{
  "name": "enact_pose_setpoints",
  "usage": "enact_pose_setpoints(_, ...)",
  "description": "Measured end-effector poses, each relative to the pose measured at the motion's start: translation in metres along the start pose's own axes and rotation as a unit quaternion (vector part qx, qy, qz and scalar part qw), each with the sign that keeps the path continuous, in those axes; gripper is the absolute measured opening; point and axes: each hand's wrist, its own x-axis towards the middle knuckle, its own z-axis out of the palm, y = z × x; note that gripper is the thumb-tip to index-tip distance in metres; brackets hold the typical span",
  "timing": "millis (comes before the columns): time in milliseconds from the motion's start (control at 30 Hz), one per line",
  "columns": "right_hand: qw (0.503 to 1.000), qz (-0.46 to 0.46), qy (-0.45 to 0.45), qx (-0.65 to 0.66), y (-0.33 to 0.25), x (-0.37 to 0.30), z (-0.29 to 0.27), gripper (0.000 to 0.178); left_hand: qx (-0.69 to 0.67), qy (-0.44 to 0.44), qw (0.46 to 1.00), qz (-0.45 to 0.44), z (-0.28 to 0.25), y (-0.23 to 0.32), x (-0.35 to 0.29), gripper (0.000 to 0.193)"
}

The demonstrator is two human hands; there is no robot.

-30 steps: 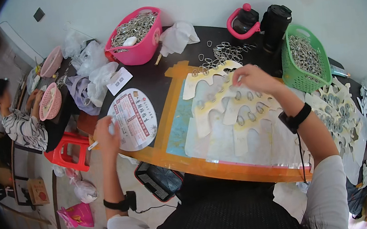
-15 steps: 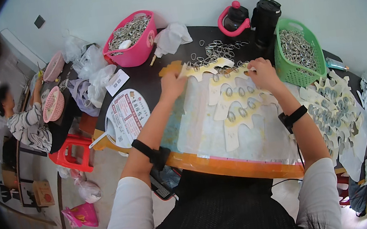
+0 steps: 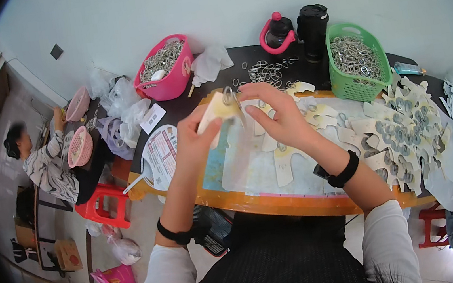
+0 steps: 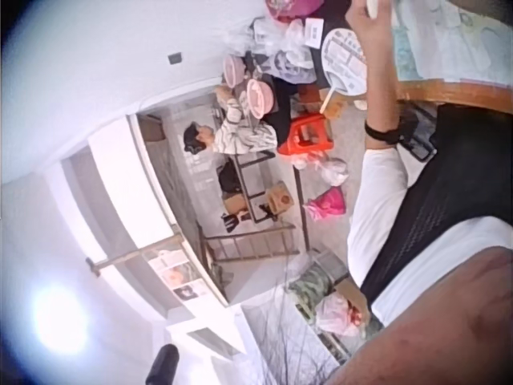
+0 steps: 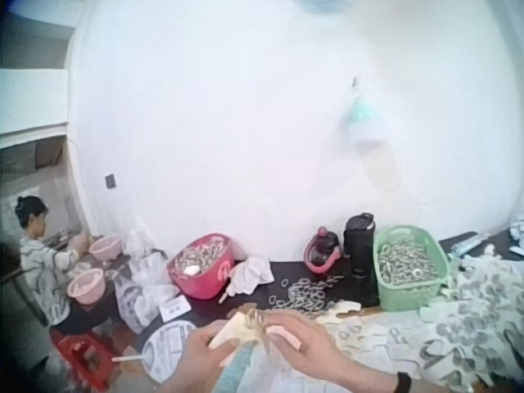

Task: Manually attaching small ring-like components onto shoe upper material pieces.

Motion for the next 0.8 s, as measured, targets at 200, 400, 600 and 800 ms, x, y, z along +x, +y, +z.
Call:
enact_pose_setpoints(200, 0.977, 0.194, -0.028, 0.082, -0.044, -0.017, -0.023, 0.014, -0.053, -0.081, 0.994, -0.045, 0.022, 0.022, -0.044, 0.030)
enact_pose_setpoints(400, 0.986, 0.122, 0.032, -0.113, -0.090, -0.062, -0.051, 0.013, -0.145, -0.096, 0.984, -0.041, 0.068, 0.025, -0.071, 0.043)
enact_pose_setpoints(600, 0.954, 0.183, 0.051, -0.233, -0.128, -0.092, -0.070, 0.011, -0.219, -0.170, 0.958, -0.069, 0.096, 0.007, -0.095, 0.052)
enact_pose_setpoints(800, 0.935, 0.194, -0.058, -0.291, -0.138, -0.109, -0.083, 0.007, -0.186, -0.258, 0.942, -0.103, 0.098, -0.008, -0.122, 0.053)
